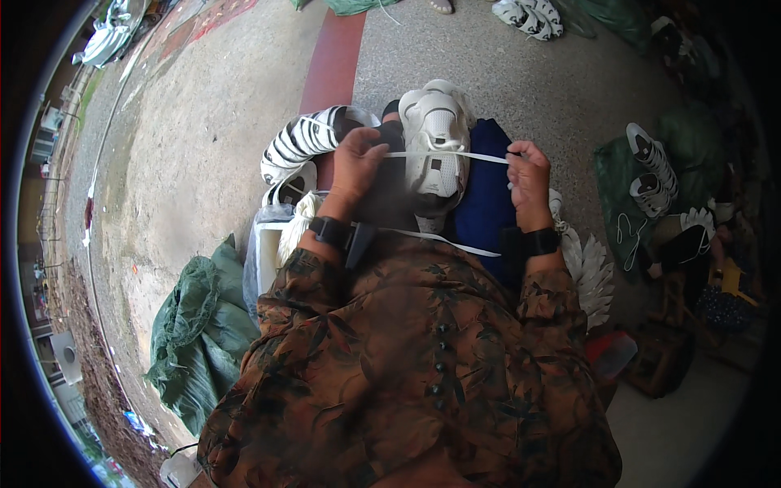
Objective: The person threads white shoelaces through the eyelets of a white sneaker held in their lap. They pull the laces tight and adjust the fit repeatedly, working on the shoe while sitting on the ground.
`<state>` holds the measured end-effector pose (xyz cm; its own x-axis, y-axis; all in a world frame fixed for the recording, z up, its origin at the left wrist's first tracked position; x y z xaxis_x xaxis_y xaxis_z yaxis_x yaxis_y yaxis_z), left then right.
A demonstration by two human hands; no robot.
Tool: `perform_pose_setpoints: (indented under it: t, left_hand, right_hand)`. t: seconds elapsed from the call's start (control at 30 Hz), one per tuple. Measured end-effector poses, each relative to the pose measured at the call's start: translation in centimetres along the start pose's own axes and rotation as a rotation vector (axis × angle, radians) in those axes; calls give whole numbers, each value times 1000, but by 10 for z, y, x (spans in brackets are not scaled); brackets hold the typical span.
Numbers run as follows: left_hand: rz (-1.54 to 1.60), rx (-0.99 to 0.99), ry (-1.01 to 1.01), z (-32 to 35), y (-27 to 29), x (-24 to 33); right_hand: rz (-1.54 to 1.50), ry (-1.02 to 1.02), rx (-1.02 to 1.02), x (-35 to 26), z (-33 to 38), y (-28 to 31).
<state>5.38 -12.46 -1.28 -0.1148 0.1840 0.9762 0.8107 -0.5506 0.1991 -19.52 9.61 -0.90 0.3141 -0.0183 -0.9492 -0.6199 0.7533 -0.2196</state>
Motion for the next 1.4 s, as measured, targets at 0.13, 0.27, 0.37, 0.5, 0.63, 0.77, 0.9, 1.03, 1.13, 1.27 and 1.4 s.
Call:
perform_pose_setpoints:
  t: [0.13,0.27,0.37,0.5,0.63,0.77,0.9,1.03,1.13,1.27,1.4]
  left_hand:
    - [303,184,227,11,69,-16]
    - [-440,72,11,13,44,-21]
    - [-677,-12,-423,22,4,51]
    - [-659,-230,-601,34,-59,71]
    - [-762,-218,-552,17,-84,61]
    - [-819,-194,-537,-8,-98,60]
    - [-863,-211,-461,-22,-102,58]
    - [-783,-234,-481,-18,-95,59]
    - [-763,-276,-586,-11,-86,58]
    - [-672,-345,-637,-12,-76,67]
    - [-611,-380,-597,-8,-73,86]
  right_hand:
    - [-157,56,299,-12,8,95]
    - [916,349,228,-25,9,70]
    - [1110,503,20,-34,35,-25]
    - [1230,588,-203,-13,44,-103]
    - [1399,612,-215,-3,19,-120]
    - [1431,596,-163,-8,-5,-124]
    - [1402,596,-191,-15,-14,-129]
    - [1406,590,-173,-20,-14,-126]
    - [1437,607,-212,-33,-10,-130]
    - [1459,636,-249,-43,-9,-132]
    - [1420,587,-191,-45,-15,-123]
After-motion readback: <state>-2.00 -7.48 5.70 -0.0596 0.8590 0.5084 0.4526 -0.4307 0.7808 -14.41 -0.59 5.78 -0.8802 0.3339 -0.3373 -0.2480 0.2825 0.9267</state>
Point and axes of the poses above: each hand's wrist, its own z-axis away from the middle knuckle, its own y-axis out of the back of the hand, x = y × z, the point moved 8 cm from there along -z, towards the middle knuckle, and after that the axes turned 2 degrees about -y, right-handed, at the moved point
